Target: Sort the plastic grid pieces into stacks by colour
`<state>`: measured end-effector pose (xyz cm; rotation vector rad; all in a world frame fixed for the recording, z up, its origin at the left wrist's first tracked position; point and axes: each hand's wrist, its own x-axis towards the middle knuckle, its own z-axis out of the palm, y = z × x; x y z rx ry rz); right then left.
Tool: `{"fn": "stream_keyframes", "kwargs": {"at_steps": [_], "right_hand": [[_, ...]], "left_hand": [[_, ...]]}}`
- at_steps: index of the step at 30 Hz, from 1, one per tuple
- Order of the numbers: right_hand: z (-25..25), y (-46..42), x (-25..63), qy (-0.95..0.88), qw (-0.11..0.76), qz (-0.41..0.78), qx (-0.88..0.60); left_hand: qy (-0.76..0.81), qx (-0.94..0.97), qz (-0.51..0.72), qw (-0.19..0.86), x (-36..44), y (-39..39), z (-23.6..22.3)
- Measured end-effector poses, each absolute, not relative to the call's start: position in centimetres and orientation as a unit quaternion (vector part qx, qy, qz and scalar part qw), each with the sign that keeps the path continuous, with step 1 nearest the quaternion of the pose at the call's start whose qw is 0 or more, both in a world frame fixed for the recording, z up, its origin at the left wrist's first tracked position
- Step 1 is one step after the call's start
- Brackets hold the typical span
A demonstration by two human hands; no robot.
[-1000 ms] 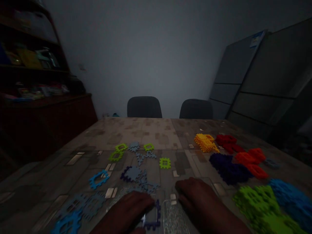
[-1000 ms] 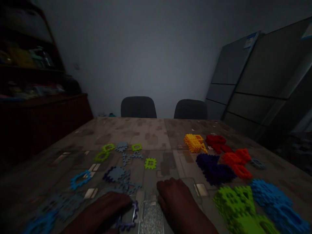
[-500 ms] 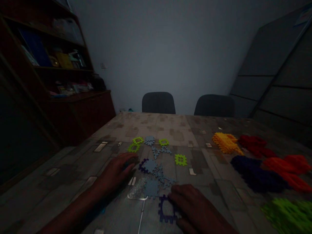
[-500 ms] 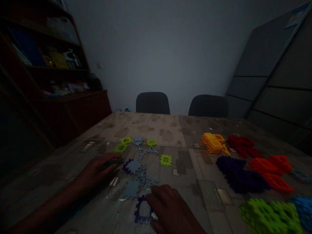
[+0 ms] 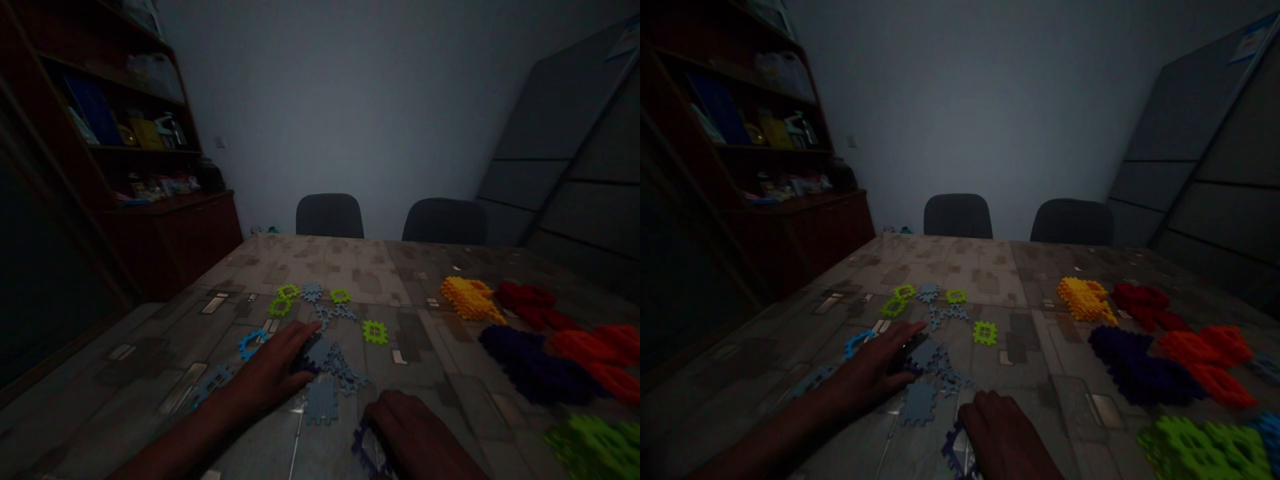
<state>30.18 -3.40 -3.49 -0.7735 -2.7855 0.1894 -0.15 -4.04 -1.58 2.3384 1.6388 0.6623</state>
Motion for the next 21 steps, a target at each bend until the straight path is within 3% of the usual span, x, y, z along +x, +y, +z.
{"fn": "stream_keyframes", "kwargs": {"at_steps": [4,8,11,21], "right_hand": [[-3.6,-3.1,31.3,-0.949,0.129,0.063,-0.281],[-3.7,-2.9,31.6,-0.949,0.122,0.05,-0.285],[-3.4,-3.1,31.3,-0.946,0.103,0.047,-0.303],[-2.2,-3.3,31.5,-0.928,0.016,0.114,-0.354]], "left_hand": [[0.539,0.8,0.249,0.088,-0.1,-5.5,-0.8],[0.559,0.772,0.271,0.139,-0.5,-6.0,-0.4],[0.573,0.745,0.288,0.186,-1.2,-5.6,-0.7],[0.634,0.646,0.373,0.206,-3.8,-4.0,-0.1]]}}
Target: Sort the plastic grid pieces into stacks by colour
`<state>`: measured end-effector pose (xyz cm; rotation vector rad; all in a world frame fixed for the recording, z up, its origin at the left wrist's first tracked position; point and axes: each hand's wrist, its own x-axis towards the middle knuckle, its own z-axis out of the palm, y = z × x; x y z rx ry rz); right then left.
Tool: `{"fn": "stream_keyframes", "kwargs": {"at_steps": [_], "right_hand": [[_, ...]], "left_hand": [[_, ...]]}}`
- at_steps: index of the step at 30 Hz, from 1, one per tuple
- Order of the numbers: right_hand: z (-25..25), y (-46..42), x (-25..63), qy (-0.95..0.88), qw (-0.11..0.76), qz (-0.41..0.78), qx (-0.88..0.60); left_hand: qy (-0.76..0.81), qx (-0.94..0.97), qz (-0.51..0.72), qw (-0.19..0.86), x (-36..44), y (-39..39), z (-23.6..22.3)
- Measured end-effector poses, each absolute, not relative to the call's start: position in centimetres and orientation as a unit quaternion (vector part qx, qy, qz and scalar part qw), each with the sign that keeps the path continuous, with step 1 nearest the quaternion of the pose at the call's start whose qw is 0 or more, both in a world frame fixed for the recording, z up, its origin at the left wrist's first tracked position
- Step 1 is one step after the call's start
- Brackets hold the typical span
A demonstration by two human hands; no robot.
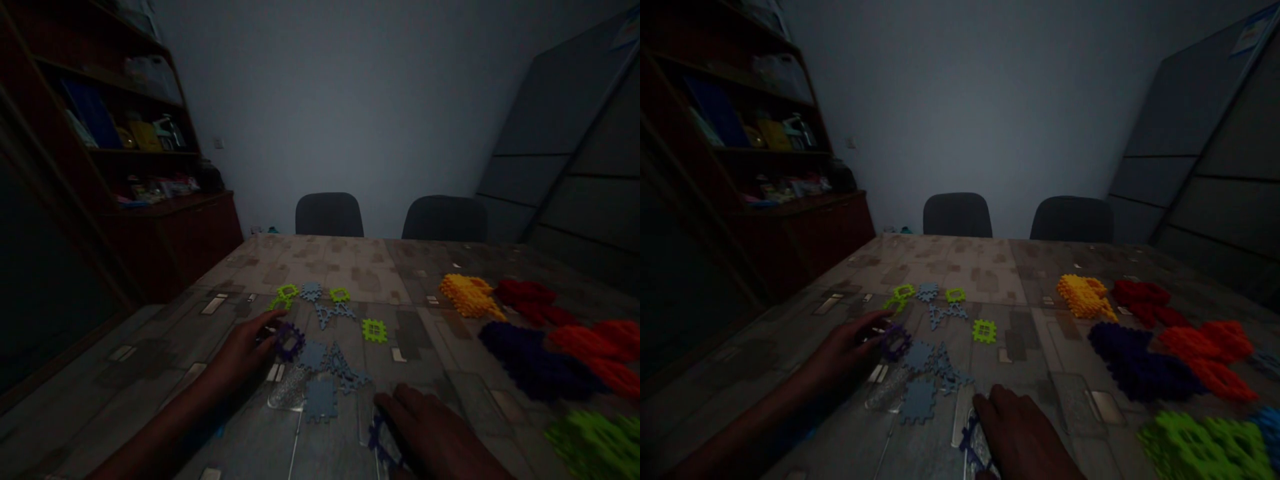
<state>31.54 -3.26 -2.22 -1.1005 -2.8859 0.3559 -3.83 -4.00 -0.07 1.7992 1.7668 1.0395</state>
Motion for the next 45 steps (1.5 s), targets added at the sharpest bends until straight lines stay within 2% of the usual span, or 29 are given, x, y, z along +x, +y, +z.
{"fn": "stream_keyframes", "kwargs": {"at_steps": [9,19,27,32,40,45], "right_hand": [[1.9,-3.1,31.3,-0.871,0.025,0.254,-0.419],[1.7,-0.6,34.6,-0.819,0.031,0.125,-0.559],[1.1,-1.2,34.2,-0.833,0.1,0.163,-0.52],[0.7,-1.9,33.0,-0.849,0.06,0.173,-0.496],[-0.1,-2.1,32.5,-0.883,0.029,0.119,-0.452],[1.7,-2.0,32.1,-0.856,0.02,0.139,-0.498]], "left_hand": [[0.643,0.657,0.343,0.194,-3.2,-4.4,-0.5],[0.617,0.734,0.233,0.159,-3.1,-5.3,-1.2],[0.6,0.748,0.242,0.151,-3.3,-5.2,-1.2],[0.576,0.746,0.283,0.177,-2.2,-5.9,-0.1],[0.494,0.793,0.254,0.251,2.0,-7.6,0.2],[0.478,0.807,0.237,0.254,2.6,-8.0,-0.1]]}}
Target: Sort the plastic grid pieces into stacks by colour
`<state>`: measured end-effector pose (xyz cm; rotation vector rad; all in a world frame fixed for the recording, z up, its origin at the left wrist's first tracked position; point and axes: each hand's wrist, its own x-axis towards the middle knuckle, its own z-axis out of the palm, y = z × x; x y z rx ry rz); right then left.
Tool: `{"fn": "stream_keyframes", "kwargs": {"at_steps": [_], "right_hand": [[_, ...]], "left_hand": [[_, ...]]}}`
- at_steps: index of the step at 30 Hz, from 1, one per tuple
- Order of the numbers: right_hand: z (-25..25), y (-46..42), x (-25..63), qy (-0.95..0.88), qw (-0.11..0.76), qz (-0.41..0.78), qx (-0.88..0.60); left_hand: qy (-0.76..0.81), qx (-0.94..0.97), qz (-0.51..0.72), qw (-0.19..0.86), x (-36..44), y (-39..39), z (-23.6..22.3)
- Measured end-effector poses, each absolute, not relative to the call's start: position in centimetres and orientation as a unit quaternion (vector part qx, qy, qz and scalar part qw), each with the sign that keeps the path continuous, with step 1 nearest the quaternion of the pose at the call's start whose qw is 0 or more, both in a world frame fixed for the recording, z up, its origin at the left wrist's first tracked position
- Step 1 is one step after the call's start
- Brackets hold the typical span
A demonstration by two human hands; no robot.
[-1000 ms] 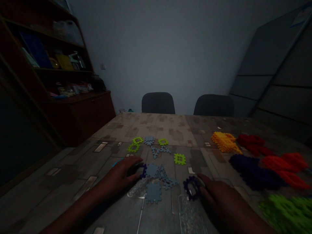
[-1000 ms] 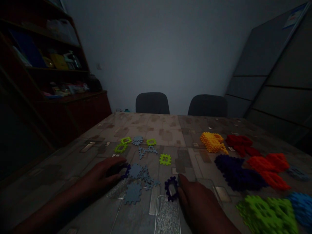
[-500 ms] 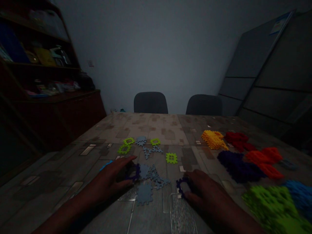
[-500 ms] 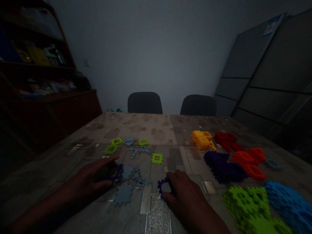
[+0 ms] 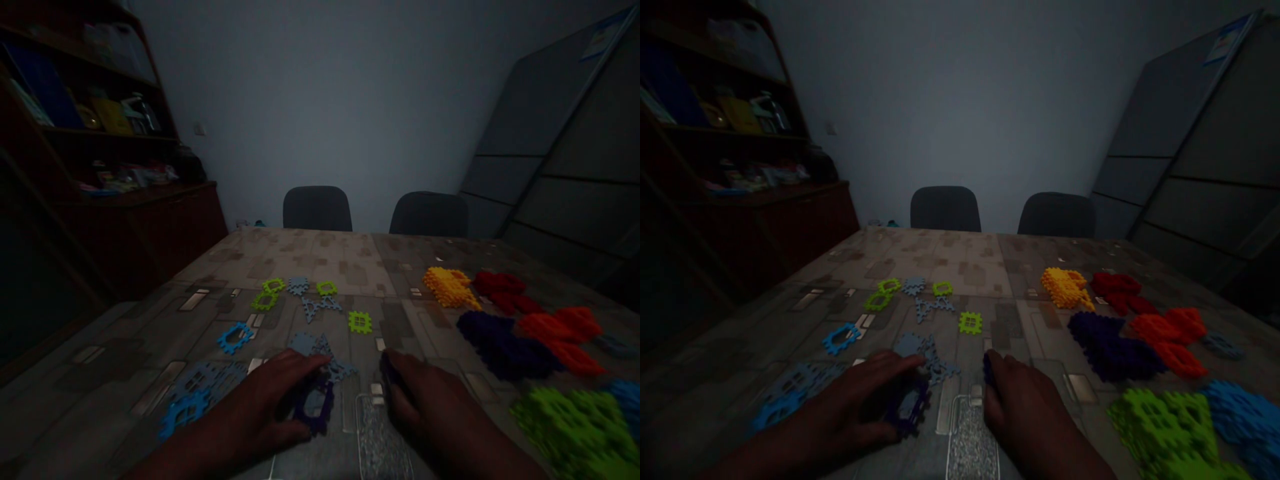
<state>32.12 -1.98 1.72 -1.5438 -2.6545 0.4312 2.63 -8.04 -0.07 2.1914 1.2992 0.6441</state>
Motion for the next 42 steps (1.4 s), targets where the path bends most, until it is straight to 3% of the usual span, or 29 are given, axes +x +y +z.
{"fn": "stream_keyframes", "kwargs": {"at_steps": [8,13,16,23,32,38,42], "right_hand": [[2.0,-0.6,34.8,-0.821,-0.013,0.124,-0.557],[1.8,-0.1,37.0,-0.836,0.056,0.141,-0.528],[2.2,-0.2,37.0,-0.867,0.046,0.159,-0.47],[2.1,-0.4,35.0,-0.879,-0.035,0.17,-0.445],[1.8,-1.2,34.6,-0.853,-0.019,0.197,-0.483],[1.6,-1.4,35.0,-0.853,0.018,0.182,-0.489],[-0.3,-1.9,34.6,-0.855,0.004,0.197,-0.48]], "left_hand": [[0.384,0.861,0.202,0.266,3.8,-8.9,-0.3],[0.481,0.818,0.238,0.208,1.9,-8.1,-0.4],[0.515,0.795,0.266,0.179,1.3,-7.5,-0.3],[0.402,0.859,0.213,0.234,3.5,-8.5,0.8],[0.357,0.882,0.171,0.256,5.6,-9.3,1.1],[0.4,0.86,0.258,0.182,5.1,-9.4,-0.7],[0.388,0.871,0.252,0.164,4.7,-9.3,-2.1]]}}
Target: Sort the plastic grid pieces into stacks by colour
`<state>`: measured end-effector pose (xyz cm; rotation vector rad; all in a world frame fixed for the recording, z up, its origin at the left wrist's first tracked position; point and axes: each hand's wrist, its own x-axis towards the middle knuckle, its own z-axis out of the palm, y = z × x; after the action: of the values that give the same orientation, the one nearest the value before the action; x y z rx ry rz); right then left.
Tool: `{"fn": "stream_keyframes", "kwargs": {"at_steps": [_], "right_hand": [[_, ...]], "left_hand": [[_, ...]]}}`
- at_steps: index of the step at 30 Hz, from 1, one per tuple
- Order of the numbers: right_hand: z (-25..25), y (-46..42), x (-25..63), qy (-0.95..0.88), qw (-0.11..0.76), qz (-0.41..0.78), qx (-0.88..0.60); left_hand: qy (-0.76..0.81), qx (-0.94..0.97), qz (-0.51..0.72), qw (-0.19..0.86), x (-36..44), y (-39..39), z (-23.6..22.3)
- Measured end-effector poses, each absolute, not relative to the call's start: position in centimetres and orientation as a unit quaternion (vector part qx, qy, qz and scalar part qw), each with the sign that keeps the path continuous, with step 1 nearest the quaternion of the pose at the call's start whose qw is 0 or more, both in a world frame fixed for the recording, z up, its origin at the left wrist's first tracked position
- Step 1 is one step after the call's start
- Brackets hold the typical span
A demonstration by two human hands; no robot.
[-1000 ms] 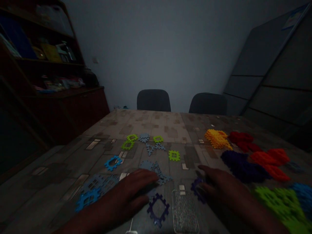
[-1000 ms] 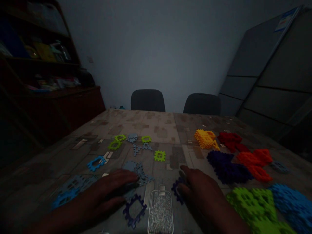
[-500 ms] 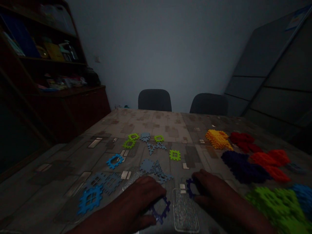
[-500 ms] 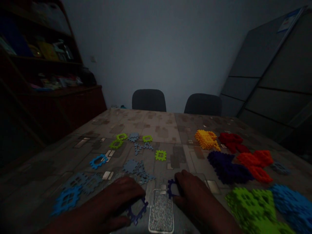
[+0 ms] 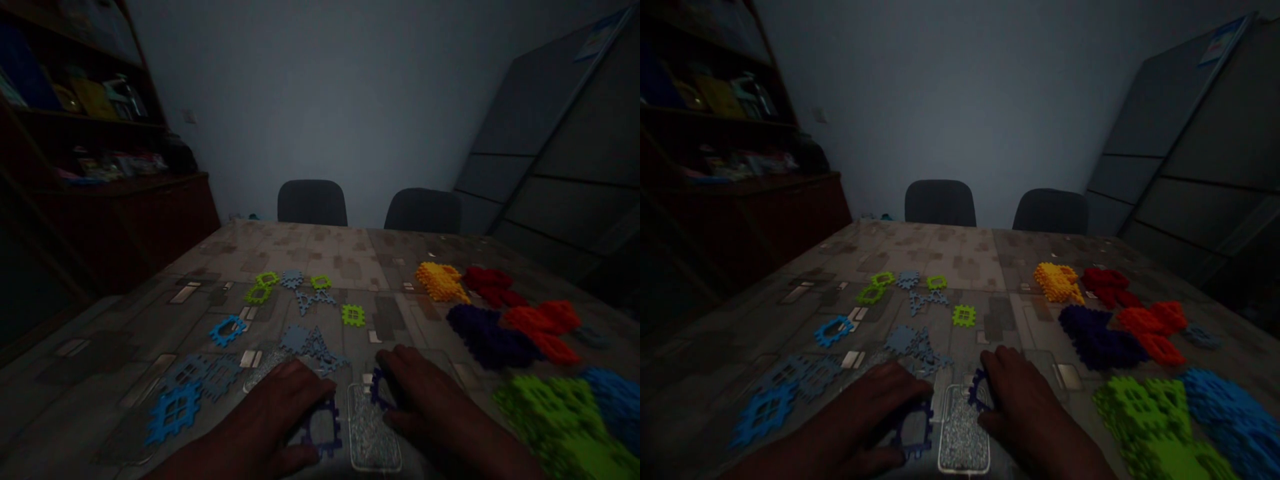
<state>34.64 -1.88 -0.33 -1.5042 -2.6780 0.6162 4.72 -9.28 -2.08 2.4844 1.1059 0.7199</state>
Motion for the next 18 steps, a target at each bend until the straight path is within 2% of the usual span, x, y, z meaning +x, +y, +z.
{"fn": "stream_keyframes", "kwargs": {"at_steps": [6,9,13,18], "right_hand": [[-0.7,-1.6,34.3,-0.869,-0.004,0.214,-0.447],[-0.1,-1.6,34.4,-0.886,0.019,0.216,-0.411],[1.4,-2.3,33.3,-0.911,0.059,0.25,-0.322],[1.9,-3.7,30.1,-0.934,0.064,0.262,-0.236]], "left_hand": [[0.353,0.88,0.235,0.213,5.1,-9.2,-2.1],[0.351,0.869,0.279,0.21,5.1,-8.7,-1.7],[0.438,0.813,0.335,0.185,4.1,-7.7,-1.1],[0.481,0.787,0.35,0.165,2.6,-6.6,-1.1]]}}
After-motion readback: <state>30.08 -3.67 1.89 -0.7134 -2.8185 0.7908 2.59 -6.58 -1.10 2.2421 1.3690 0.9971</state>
